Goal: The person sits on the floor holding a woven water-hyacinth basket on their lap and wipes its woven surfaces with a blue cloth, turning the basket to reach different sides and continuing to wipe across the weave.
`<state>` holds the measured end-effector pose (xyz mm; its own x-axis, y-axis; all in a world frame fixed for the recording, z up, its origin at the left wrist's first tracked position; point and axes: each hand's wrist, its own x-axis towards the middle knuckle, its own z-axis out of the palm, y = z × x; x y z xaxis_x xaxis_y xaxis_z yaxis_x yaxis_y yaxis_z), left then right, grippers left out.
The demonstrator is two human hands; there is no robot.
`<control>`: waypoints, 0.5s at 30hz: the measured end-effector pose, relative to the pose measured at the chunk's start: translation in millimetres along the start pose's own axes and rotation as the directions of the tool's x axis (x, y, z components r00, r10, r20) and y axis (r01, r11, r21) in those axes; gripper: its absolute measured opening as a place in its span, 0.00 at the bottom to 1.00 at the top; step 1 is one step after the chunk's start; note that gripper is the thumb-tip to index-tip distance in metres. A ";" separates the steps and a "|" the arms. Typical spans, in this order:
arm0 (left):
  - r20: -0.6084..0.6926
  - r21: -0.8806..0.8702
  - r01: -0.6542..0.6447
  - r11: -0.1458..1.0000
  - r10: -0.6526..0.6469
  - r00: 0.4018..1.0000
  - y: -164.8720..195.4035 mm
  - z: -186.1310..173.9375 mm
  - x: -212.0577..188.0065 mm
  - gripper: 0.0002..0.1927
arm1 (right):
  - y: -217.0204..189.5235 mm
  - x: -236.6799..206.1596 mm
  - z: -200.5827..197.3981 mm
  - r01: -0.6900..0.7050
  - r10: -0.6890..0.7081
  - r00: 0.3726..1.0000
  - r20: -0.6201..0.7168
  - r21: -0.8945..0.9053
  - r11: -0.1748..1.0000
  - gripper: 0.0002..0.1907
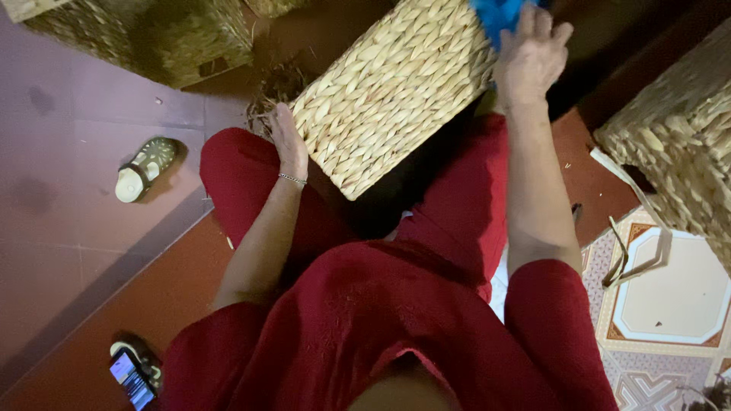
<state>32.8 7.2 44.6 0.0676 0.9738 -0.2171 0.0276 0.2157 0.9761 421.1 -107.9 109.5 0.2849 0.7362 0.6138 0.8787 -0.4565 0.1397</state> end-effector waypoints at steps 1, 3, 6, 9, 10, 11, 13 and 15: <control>0.002 0.001 -0.015 1.000 0.015 1.000 -1.3 0.5 2.7 0.35 | 1.7 3.0 1.4 -0.024 0.023 0.999 -0.029 -0.010 1.000 0.21; -0.010 -0.012 0.014 1.000 -0.014 1.000 -5.1 -0.4 7.1 0.36 | -11.2 0.0 0.1 -0.044 0.041 0.998 -0.052 -0.063 0.997 0.22; 0.004 -0.115 -0.023 0.993 0.023 1.000 -11.2 -2.9 11.7 0.37 | -70.4 -15.0 -24.7 -0.111 0.109 0.994 0.032 0.084 0.990 0.12; 0.044 -0.143 -0.010 0.990 0.016 0.999 -24.4 -10.7 9.5 0.40 | -138.6 -38.2 -87.5 0.035 -0.060 0.997 0.047 0.414 0.910 0.10; 0.062 -0.135 0.004 0.991 0.004 0.998 -29.4 -13.5 8.6 0.41 | -155.3 -47.0 -111.9 0.031 -0.250 0.821 0.513 0.397 0.917 0.04; 0.099 0.203 -0.308 0.929 0.294 0.951 -34.4 -16.6 7.3 0.43 | -169.8 -55.4 -134.7 0.195 -0.333 0.914 0.231 0.468 0.862 0.12; 0.423 0.654 -0.712 0.257 0.656 0.625 -41.1 -23.7 7.8 0.46 | -186.0 -69.6 -170.1 0.389 -0.402 0.911 -0.093 0.518 0.762 0.23; 0.199 0.093 -0.444 0.891 0.420 0.885 -44.7 -18.7 14.2 0.43 | -191.1 -75.0 -181.0 0.409 -0.421 0.898 -0.126 0.590 0.696 0.24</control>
<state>13.9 12.7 -1.8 0.2700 0.9385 0.2153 0.0878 -0.2466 0.9651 162.5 -166.3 177.4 -0.1619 0.7908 0.5903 0.9544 0.2776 -0.1102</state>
